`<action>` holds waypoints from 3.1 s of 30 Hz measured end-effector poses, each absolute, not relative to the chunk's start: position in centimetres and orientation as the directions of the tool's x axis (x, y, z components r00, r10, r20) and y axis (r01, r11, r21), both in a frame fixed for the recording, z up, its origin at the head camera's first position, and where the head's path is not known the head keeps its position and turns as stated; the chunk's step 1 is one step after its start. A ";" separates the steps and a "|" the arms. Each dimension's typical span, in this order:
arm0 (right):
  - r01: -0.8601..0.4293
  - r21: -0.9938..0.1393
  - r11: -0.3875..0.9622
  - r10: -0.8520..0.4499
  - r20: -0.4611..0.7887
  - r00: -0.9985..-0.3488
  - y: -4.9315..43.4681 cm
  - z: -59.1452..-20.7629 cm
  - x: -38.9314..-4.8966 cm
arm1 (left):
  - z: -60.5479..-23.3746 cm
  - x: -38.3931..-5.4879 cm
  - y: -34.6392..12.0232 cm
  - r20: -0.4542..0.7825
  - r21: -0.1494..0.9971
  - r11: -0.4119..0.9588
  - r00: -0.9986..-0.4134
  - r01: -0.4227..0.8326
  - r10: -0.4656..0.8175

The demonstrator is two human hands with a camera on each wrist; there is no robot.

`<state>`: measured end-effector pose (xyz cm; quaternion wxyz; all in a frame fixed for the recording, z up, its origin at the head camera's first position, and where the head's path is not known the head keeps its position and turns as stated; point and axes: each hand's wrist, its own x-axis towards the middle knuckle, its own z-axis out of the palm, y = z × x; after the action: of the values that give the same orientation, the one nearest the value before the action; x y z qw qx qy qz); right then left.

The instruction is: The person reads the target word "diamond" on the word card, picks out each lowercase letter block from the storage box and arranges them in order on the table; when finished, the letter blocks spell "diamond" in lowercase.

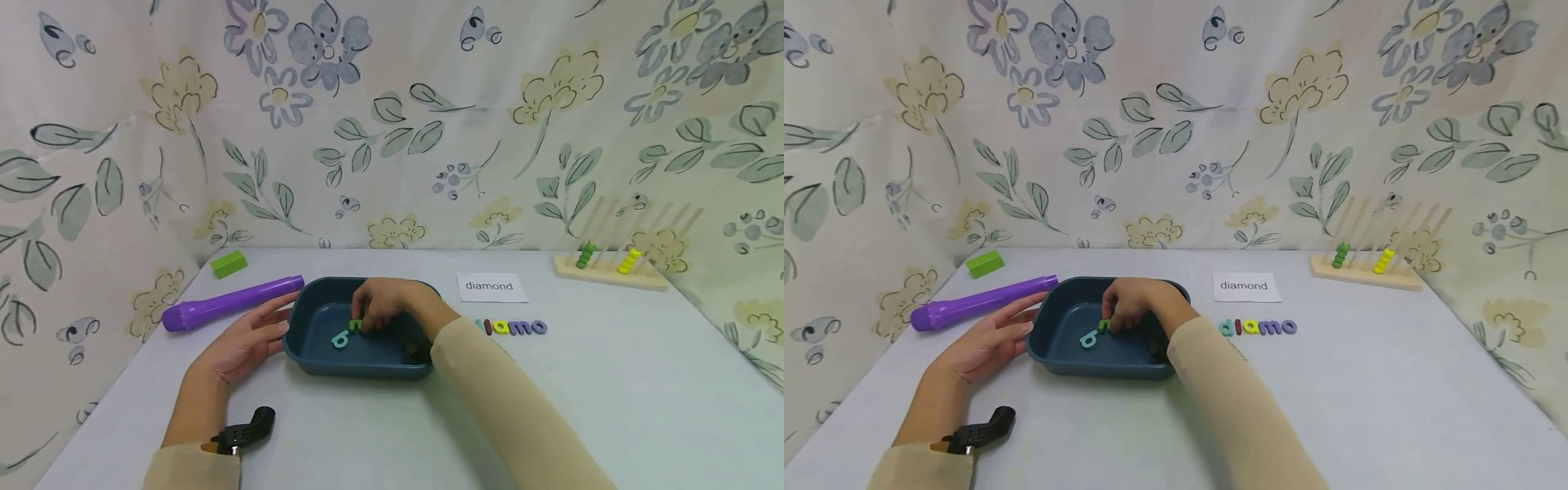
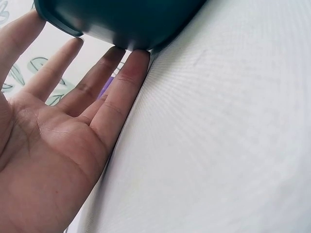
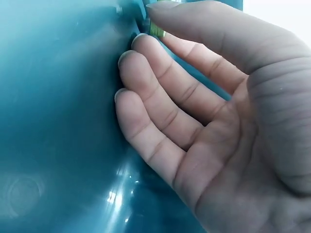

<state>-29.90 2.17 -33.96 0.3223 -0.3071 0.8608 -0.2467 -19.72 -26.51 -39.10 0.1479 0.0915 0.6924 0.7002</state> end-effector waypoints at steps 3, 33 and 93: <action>-0.354 -0.647 0.675 -0.696 -0.401 -0.595 2.2 -33.9 -30.0 | -39.1 -19.7 -26.6 -0.076 0.997 0.001 -0.940 -0.080 0.333; -0.320 -0.831 0.455 -0.772 -0.190 -0.606 3.3 -31.7 -30.1 | -39.0 -19.9 -26.5 -0.094 0.995 0.003 -0.940 -0.098 0.329; -0.365 -0.816 0.449 -0.663 -0.031 -0.748 12.2 -27.1 -25.3 | -39.1 -19.6 -26.6 -0.084 0.996 0.021 -0.938 -0.082 0.337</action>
<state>-25.32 12.15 -27.15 0.1758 -0.3087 0.8328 -0.4246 -19.61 -26.57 -39.09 0.1510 0.0913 0.6983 0.6937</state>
